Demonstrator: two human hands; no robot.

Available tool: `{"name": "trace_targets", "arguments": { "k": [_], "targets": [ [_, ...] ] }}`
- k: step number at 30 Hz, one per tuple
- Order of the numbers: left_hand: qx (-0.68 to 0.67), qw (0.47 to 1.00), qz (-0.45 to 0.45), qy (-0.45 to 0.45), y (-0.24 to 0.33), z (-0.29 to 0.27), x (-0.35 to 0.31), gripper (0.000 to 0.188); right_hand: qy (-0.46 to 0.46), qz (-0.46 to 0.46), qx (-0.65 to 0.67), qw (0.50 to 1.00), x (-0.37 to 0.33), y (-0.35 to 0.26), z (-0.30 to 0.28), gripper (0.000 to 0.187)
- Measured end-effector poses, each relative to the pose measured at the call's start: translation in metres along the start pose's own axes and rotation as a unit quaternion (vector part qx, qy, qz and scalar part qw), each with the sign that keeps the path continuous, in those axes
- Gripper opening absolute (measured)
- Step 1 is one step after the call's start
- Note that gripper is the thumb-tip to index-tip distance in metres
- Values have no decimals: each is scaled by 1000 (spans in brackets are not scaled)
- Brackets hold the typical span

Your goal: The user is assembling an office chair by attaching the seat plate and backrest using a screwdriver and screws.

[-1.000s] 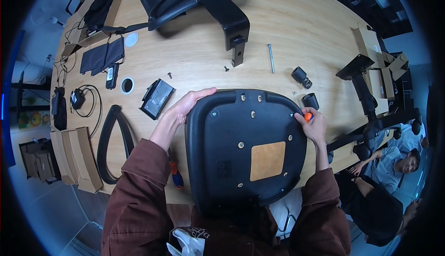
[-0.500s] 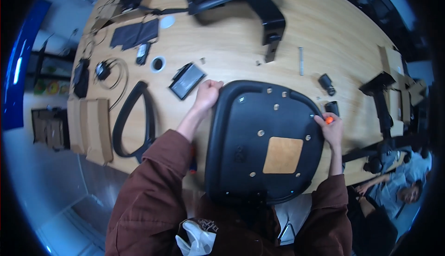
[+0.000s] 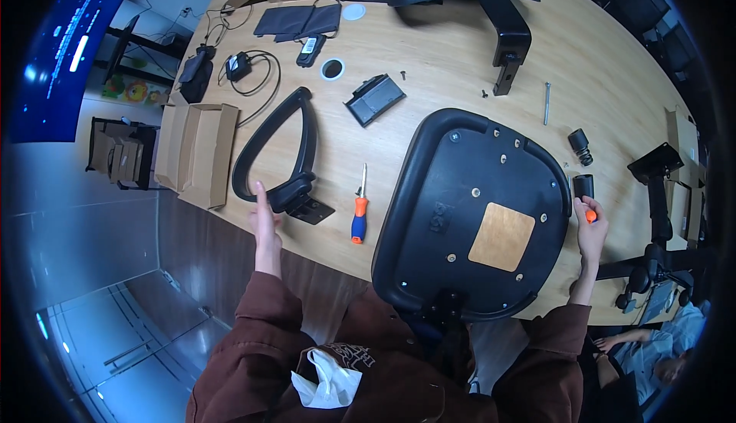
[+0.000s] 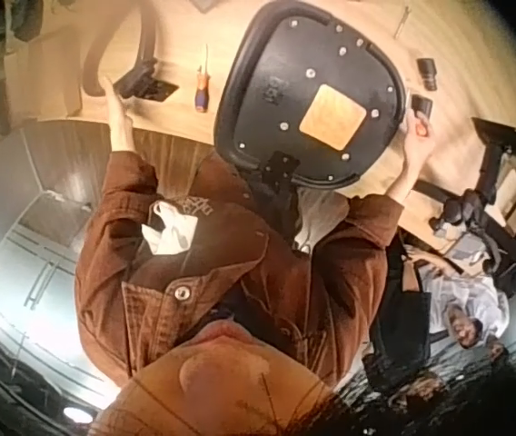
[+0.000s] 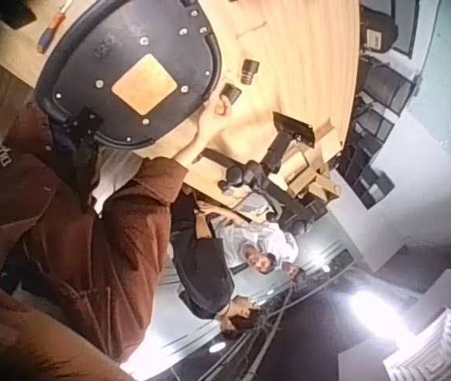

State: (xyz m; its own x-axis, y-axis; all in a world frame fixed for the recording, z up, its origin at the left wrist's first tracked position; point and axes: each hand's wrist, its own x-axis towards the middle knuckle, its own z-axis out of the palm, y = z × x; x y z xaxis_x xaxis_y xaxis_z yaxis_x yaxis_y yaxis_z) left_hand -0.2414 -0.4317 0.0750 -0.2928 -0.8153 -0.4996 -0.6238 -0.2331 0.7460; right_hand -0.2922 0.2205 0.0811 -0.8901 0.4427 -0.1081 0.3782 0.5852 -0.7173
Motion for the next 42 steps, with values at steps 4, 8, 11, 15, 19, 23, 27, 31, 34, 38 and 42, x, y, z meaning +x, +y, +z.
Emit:
{"name": "trace_targets", "arguments": {
  "k": [4,8,11,15,19,23,27,31,34,38,42],
  "targets": [
    [35,994,-26,-98,-46,10,23,54,8,-9,9,1000,16,-17,0,42],
    [-232,941,5,-244,-67,30,31,58,7,-53,28,998,41,-76,11,45],
    [-302,893,-3,-334,-76,34,48,50,-14,-104,13,994,72,-114,32,55],
    [-325,899,11,-293,-79,32,51,37,-42,-108,-102,988,95,-184,83,83],
    [-332,893,-12,-303,-95,28,66,37,-21,-137,-215,967,122,-195,136,95],
    [-394,841,-14,-371,-118,6,87,46,-14,-75,-243,967,125,-226,168,89],
    [-375,854,24,-360,-114,14,88,50,26,-82,-238,967,148,-226,186,75],
    [-388,828,12,-405,-106,7,93,56,38,-92,-251,963,155,-231,193,74],
    [-399,821,11,-408,-98,11,94,56,25,-88,-265,960,161,-229,198,73],
    [-396,824,11,-404,-99,11,97,56,65,-95,-262,958,170,-232,210,70],
    [-401,824,7,-400,-104,5,102,56,48,-74,-251,964,181,-246,218,71]
  ]
}}
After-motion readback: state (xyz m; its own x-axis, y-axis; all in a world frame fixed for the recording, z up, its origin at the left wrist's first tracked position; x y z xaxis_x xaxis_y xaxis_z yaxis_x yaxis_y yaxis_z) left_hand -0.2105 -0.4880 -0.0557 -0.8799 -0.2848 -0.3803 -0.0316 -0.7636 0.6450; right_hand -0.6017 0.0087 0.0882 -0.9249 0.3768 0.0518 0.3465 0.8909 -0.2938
